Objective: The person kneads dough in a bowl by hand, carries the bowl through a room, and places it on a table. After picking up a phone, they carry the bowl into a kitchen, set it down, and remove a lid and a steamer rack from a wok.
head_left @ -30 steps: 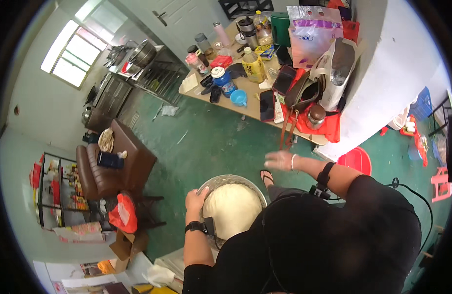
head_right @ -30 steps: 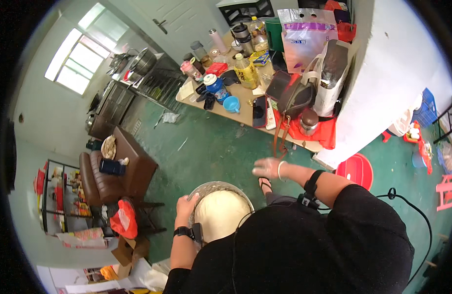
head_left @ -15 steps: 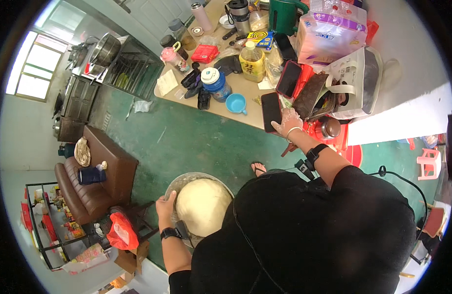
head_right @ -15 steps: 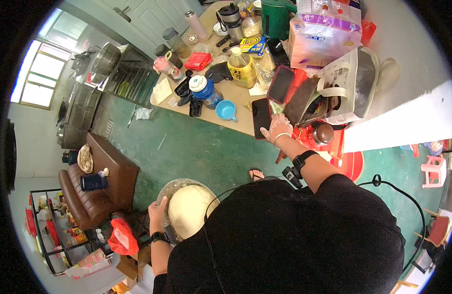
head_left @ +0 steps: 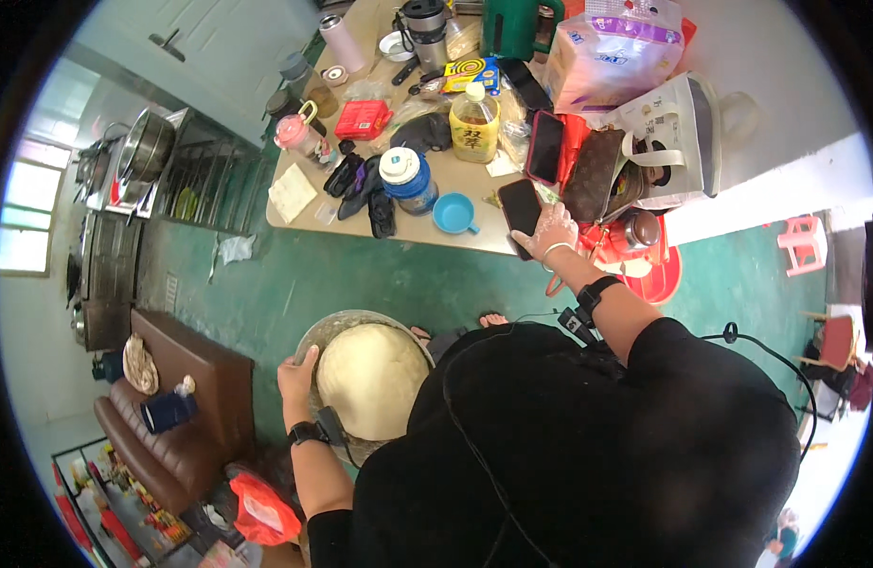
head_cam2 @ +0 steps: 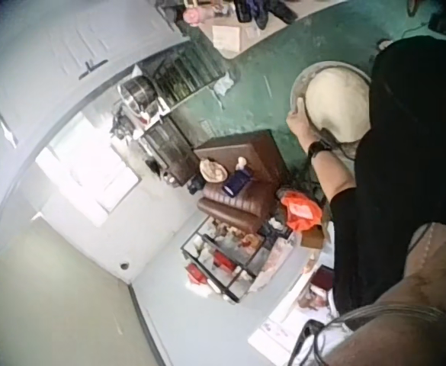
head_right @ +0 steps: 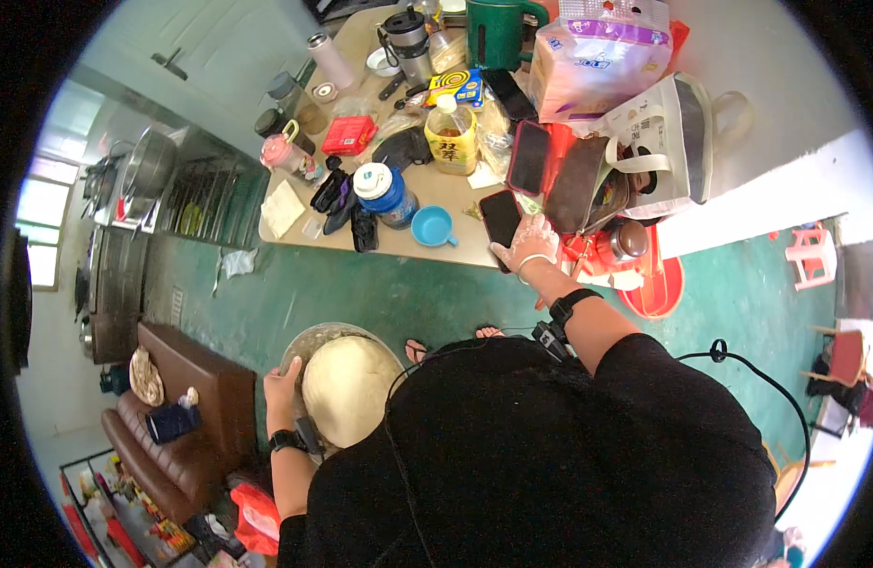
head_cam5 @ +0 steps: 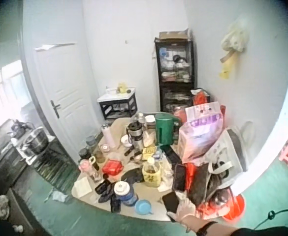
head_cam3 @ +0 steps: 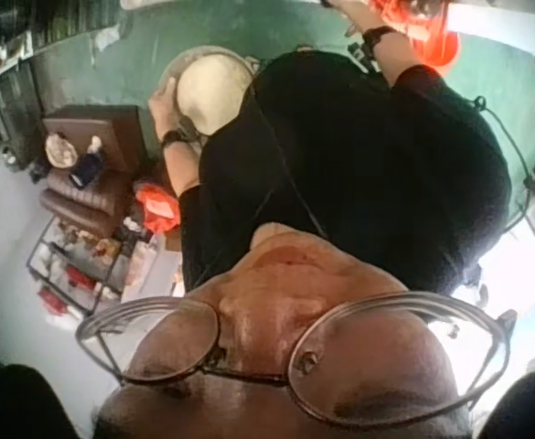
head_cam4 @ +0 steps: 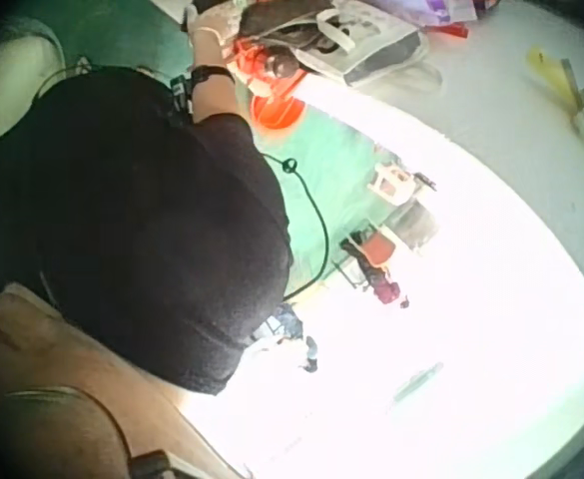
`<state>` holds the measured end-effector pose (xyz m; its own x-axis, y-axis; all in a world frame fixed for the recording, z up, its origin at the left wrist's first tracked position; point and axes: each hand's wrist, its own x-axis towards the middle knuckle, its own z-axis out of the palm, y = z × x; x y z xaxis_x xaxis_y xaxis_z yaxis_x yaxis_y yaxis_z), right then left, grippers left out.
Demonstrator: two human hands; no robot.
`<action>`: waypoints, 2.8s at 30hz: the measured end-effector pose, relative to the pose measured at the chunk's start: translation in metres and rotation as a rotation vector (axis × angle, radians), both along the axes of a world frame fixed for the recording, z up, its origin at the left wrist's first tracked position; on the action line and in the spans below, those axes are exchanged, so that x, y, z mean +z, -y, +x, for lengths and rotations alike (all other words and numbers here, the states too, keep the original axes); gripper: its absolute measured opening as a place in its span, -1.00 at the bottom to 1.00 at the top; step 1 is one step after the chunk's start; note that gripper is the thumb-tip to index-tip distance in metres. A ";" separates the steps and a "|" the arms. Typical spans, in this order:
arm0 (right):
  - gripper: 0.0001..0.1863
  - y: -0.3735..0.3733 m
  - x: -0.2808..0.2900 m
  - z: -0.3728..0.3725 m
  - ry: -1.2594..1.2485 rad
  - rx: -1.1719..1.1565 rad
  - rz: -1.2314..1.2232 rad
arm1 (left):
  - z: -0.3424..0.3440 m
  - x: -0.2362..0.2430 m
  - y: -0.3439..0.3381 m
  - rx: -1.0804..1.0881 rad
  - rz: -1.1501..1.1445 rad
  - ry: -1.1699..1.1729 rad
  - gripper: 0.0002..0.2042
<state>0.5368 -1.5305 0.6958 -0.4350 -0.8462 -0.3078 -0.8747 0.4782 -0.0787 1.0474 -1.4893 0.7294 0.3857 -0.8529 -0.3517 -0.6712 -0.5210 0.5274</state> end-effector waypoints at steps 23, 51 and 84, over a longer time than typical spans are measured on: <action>-0.07 0.011 -0.027 0.062 -0.317 -0.397 -0.052 | 0.151 0.031 0.119 -0.249 -0.071 -0.034 -0.52; 0.09 0.112 0.024 0.359 1.335 0.723 0.657 | 0.174 0.058 0.130 -0.078 0.041 0.258 -0.33; -0.36 0.327 -0.121 0.901 1.150 0.931 0.661 | 0.684 -0.015 0.194 0.328 0.003 -0.070 -0.31</action>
<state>1.4374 -1.8571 0.5751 0.8308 -0.2656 -0.4892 -0.4925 0.0588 -0.8683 1.7312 -1.6838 0.7147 0.6146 -0.6859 -0.3896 -0.4295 -0.7052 0.5641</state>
